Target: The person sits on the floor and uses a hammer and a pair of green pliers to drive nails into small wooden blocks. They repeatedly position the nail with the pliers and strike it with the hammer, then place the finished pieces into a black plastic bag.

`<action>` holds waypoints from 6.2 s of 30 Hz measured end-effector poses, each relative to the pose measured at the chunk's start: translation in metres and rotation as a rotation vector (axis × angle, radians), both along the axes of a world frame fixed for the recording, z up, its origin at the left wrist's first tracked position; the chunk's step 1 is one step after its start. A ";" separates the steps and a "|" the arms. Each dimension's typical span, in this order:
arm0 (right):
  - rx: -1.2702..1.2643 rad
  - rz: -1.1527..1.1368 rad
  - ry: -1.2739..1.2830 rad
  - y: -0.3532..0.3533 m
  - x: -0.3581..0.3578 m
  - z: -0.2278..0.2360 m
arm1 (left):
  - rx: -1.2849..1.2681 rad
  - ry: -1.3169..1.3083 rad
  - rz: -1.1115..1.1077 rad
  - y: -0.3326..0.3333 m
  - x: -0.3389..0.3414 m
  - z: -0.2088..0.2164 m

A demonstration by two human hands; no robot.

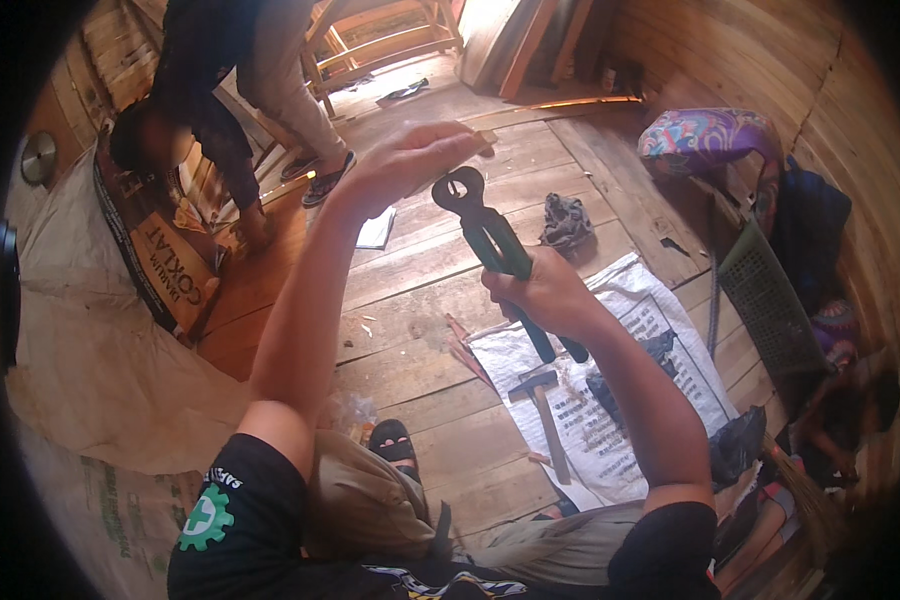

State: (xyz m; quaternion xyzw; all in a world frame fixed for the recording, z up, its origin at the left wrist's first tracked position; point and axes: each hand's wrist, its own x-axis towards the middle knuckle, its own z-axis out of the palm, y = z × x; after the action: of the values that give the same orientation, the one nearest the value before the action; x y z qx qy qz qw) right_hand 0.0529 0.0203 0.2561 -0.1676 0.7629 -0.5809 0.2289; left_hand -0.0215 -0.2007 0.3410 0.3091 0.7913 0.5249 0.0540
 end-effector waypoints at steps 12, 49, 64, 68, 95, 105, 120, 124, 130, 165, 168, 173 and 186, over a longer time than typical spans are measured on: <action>-0.209 0.070 -0.199 0.007 0.023 0.004 | 0.083 -0.063 -0.120 0.006 0.006 -0.017; 0.721 -0.245 0.162 0.075 0.027 -0.114 | -0.481 -0.435 0.265 -0.051 0.002 -0.178; 0.961 0.118 0.326 0.074 0.037 -0.141 | -0.728 -0.228 -0.029 -0.042 0.051 -0.281; 0.827 0.149 0.148 0.068 0.037 -0.155 | -0.621 -0.369 -0.128 0.002 0.055 -0.247; 0.549 0.194 -0.095 0.054 0.235 -0.321 | -0.978 -0.101 -0.347 -0.062 0.050 -0.314; 0.695 0.166 -0.104 0.056 0.226 -0.289 | -0.962 -0.278 -0.445 0.012 0.081 -0.282; -0.115 -0.219 -0.339 0.065 0.187 -0.255 | -0.858 -0.098 -0.749 0.101 0.167 -0.279; -0.223 -0.637 -0.139 0.113 0.156 -0.271 | -0.842 -0.015 -0.668 0.086 0.151 -0.295; -0.359 -1.528 0.085 0.248 0.076 -0.284 | -0.916 -0.147 -0.581 0.076 0.141 -0.276; 0.581 -0.652 0.604 0.128 0.210 -0.239 | -0.762 -0.270 -0.650 0.113 0.144 -0.269; 0.540 -0.956 0.682 0.175 0.216 -0.237 | -0.779 -0.277 -0.632 0.106 0.140 -0.275; 1.148 -1.534 0.510 0.343 0.237 -0.233 | -0.808 -0.246 -0.618 0.095 0.133 -0.283; 0.178 -1.633 0.120 0.391 0.248 -0.251 | -0.715 -0.205 -0.549 0.121 0.139 -0.261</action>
State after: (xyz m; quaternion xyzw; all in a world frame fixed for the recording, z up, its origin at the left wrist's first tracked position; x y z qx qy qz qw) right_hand 0.3004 0.4111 0.0048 0.4281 0.6988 -0.4917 -0.2943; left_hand 0.1174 -0.0796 0.0796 0.4157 0.8021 0.2133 0.3719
